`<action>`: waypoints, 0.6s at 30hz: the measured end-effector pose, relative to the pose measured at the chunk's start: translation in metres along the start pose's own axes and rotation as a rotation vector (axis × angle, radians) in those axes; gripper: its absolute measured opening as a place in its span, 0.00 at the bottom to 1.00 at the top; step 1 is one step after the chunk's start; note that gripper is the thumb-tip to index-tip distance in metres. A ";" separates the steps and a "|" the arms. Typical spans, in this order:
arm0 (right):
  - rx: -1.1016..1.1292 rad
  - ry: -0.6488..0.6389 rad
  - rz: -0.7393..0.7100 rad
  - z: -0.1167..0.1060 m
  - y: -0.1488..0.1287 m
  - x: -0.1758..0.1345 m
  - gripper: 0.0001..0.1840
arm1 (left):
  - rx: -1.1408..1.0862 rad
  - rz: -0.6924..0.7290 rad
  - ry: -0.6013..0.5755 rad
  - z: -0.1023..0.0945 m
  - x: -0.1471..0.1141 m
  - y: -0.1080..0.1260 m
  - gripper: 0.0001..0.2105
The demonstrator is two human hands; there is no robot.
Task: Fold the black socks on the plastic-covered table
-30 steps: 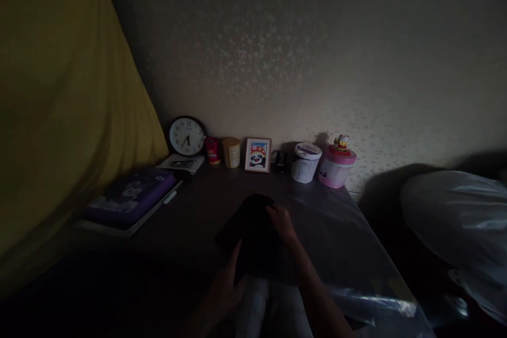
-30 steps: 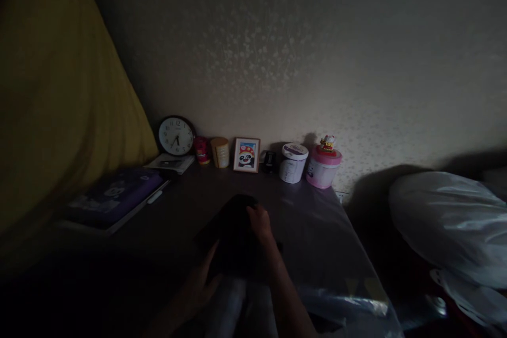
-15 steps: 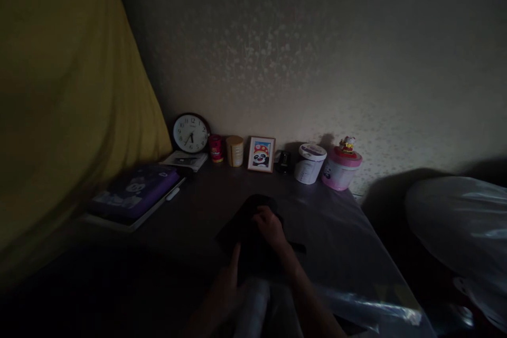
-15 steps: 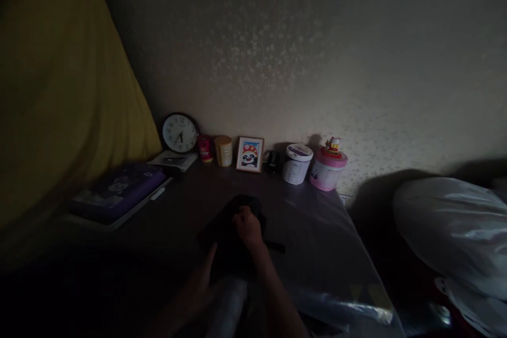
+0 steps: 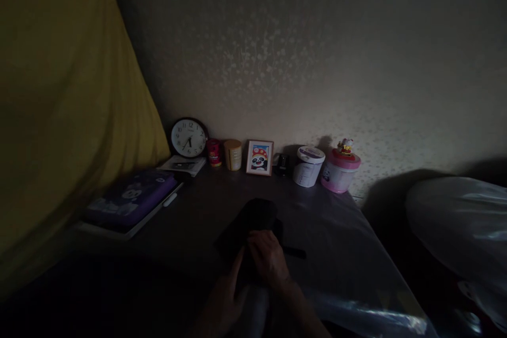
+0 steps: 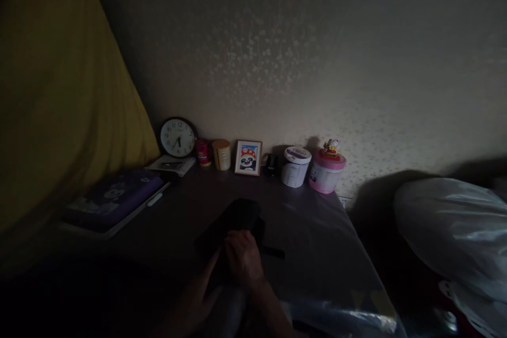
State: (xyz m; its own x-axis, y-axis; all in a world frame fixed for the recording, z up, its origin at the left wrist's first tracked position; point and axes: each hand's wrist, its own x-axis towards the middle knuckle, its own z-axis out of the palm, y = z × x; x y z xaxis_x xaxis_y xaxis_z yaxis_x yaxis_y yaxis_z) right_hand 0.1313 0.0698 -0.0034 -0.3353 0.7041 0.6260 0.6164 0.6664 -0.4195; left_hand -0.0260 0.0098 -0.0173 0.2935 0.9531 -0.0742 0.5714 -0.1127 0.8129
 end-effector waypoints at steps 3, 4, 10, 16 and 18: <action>-0.084 0.028 0.020 0.004 0.023 0.002 0.11 | -0.003 -0.007 -0.006 -0.001 -0.002 0.004 0.34; -0.117 0.034 0.033 0.005 0.034 0.006 0.11 | -0.008 -0.015 -0.007 -0.002 -0.003 0.005 0.34; -0.169 0.021 0.334 0.000 0.096 0.043 0.18 | -0.130 -0.035 -0.028 -0.005 -0.003 0.005 0.35; -0.167 0.012 0.712 -0.027 0.115 0.011 0.18 | -0.173 -0.009 0.019 0.000 -0.001 -0.007 0.34; -0.155 -0.012 0.777 -0.031 0.114 -0.003 0.17 | -0.178 -0.028 0.032 -0.001 -0.001 -0.008 0.33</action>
State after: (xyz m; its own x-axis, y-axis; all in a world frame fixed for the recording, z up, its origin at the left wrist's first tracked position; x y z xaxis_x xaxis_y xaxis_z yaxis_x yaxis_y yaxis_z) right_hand 0.2250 0.1359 -0.0325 0.2252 0.9568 0.1839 0.7690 -0.0586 -0.6365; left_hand -0.0315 0.0103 -0.0236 0.2531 0.9639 -0.0826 0.4341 -0.0369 0.9001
